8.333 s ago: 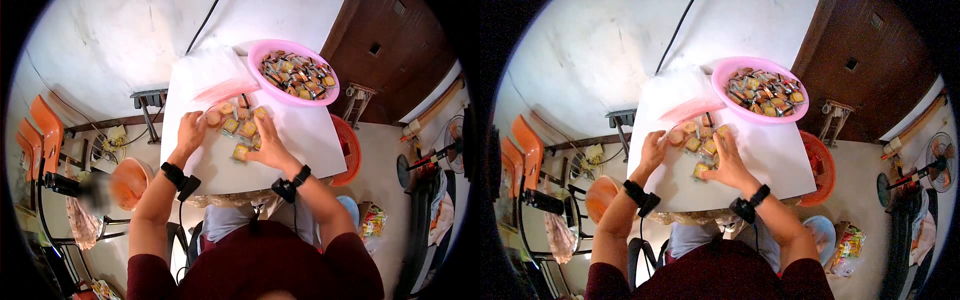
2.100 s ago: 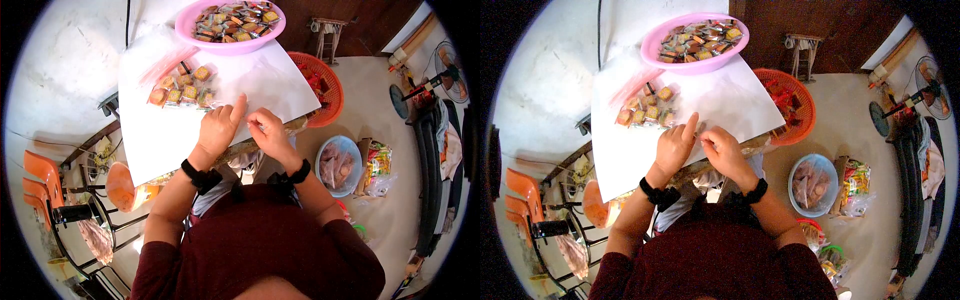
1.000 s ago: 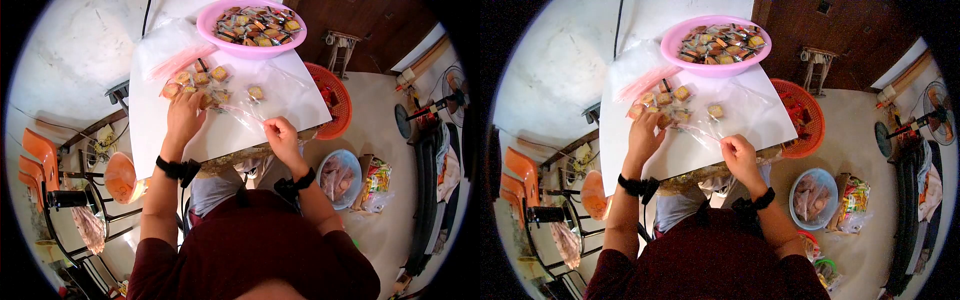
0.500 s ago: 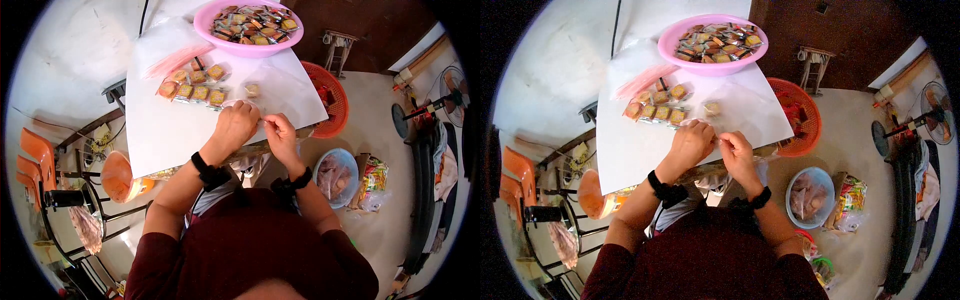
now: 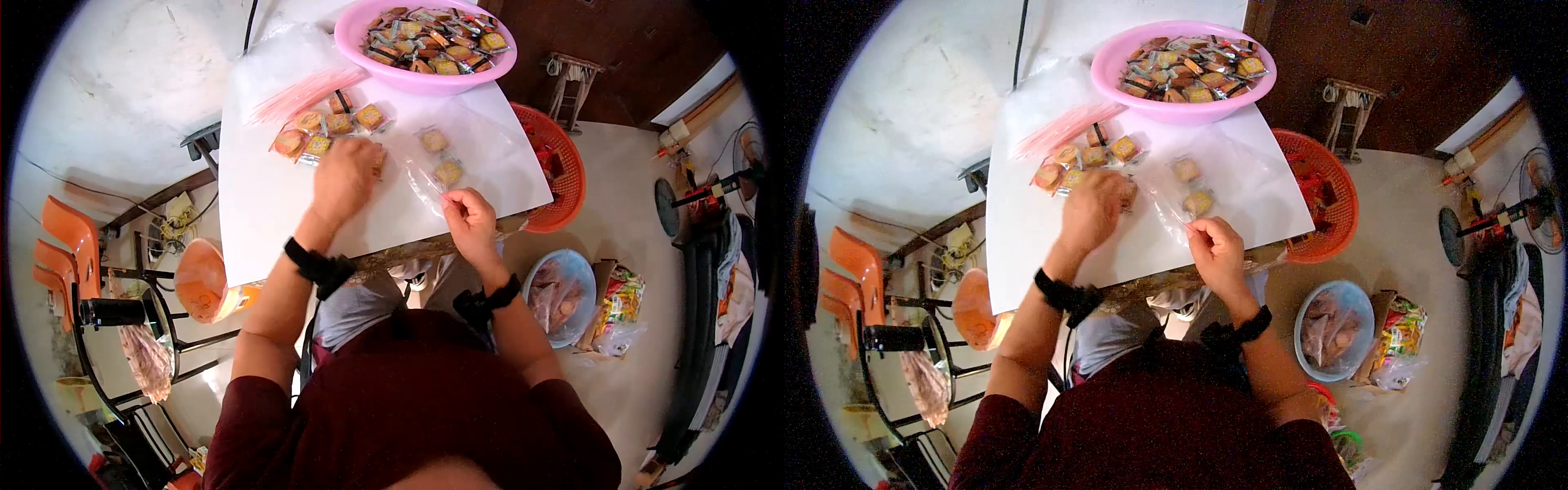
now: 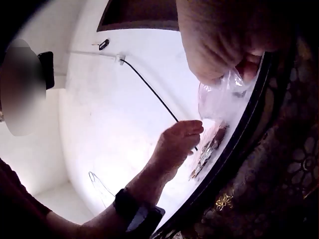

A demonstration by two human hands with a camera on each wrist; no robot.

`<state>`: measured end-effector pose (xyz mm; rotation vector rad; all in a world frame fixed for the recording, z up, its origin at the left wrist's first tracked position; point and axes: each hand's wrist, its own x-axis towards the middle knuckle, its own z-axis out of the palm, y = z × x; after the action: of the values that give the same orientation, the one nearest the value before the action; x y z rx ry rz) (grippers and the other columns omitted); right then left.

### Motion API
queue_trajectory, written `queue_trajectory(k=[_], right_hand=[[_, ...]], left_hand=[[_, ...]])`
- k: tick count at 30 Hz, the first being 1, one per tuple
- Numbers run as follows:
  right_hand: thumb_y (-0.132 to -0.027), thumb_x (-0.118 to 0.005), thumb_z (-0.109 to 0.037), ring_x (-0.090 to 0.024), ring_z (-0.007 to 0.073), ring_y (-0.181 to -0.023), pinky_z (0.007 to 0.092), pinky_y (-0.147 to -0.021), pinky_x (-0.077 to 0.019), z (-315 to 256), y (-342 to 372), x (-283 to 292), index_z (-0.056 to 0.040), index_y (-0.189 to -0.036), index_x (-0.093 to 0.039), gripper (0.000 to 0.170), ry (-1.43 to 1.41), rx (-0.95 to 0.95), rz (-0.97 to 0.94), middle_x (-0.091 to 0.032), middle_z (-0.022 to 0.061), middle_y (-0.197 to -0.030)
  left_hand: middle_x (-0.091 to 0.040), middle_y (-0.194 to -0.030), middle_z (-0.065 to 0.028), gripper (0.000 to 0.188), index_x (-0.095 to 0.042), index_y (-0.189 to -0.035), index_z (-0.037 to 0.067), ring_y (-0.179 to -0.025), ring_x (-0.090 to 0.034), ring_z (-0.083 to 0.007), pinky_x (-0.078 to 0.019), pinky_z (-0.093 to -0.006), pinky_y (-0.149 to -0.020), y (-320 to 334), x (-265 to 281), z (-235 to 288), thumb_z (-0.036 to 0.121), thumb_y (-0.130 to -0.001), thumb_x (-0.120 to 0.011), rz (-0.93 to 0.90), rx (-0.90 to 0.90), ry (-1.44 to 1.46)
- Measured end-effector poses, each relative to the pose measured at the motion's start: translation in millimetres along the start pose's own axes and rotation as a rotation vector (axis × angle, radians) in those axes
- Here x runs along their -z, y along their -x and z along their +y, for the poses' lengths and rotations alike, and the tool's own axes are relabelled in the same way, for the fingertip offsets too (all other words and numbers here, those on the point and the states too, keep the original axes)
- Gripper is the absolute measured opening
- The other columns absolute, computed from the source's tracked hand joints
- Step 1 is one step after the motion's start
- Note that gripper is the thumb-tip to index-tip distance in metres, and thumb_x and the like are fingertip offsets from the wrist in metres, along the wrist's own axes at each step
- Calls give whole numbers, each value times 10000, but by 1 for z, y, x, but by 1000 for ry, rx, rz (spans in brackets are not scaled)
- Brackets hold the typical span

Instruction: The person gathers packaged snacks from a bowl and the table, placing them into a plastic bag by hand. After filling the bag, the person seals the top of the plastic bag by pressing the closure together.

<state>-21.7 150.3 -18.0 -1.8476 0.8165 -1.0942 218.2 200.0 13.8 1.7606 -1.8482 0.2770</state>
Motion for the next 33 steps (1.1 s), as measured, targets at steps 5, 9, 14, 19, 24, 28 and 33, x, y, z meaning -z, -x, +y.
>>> queue_trajectory(k=[5,9,14,19,24,28,33], right_hand=[[-891,-631,-28,-462,70,-654,230,-586,-389,1,1,-3,7,-885,-632,35,-16,13,-8,-540,4,-759],[-889,-637,-31,-482,80,-658,238,-589,-403,5,3,-4,8,-897,-636,40,-10,8,11,-549,15,-759],[-894,-644,-35,-513,90,-674,243,-593,-420,4,4,-7,15,-914,-638,54,-146,-27,61,-570,32,-779],[-897,-637,-21,-508,79,-691,235,-594,-412,1,6,-10,14,-928,-635,47,-161,8,100,-554,21,-796],[-875,-630,7,-550,152,-716,271,-612,-438,-4,9,-10,8,-965,-646,91,-61,119,119,-564,68,-834],[-855,-624,26,-578,229,-747,316,-638,-465,-8,12,-8,-4,-1007,-659,158,24,209,199,-573,105,-853],[-843,-638,32,-587,208,-749,306,-638,-470,-3,12,-1,-13,-1007,-668,173,43,154,213,-584,113,-865]], left_hand=[[-597,-1241,-109,443,-605,-1208,79,-1223,-511,-311,-367,-521,-1036,10,5,-41,10,-772,-572,-105,36,-231],[-643,-1126,-94,411,-624,-1163,79,-1150,-557,-299,-386,-499,-1002,16,11,-40,44,-753,-619,-208,31,-237],[-665,-976,-86,351,-659,-1072,72,-966,-605,-300,-442,-456,-892,27,36,-21,105,-723,-682,-175,128,-45],[-659,-967,-86,337,-659,-1039,81,-928,-610,-298,-467,-438,-823,38,41,19,114,-705,-687,-59,-36,112],[-647,-914,-104,305,-659,-981,70,-893,-619,-300,-481,-421,-778,13,21,67,132,-685,-702,-144,-181,73],[-627,-819,-87,149,-663,-805,78,-848,-618,-279,-482,-418,-747,-2,-20,83,184,-704,-692,-162,-210,-59],[-654,-761,-77,102,-680,-711,90,-800,-652,-251,-499,-391,-652,-10,-51,94,177,-740,-635,-300,-147,-189]])
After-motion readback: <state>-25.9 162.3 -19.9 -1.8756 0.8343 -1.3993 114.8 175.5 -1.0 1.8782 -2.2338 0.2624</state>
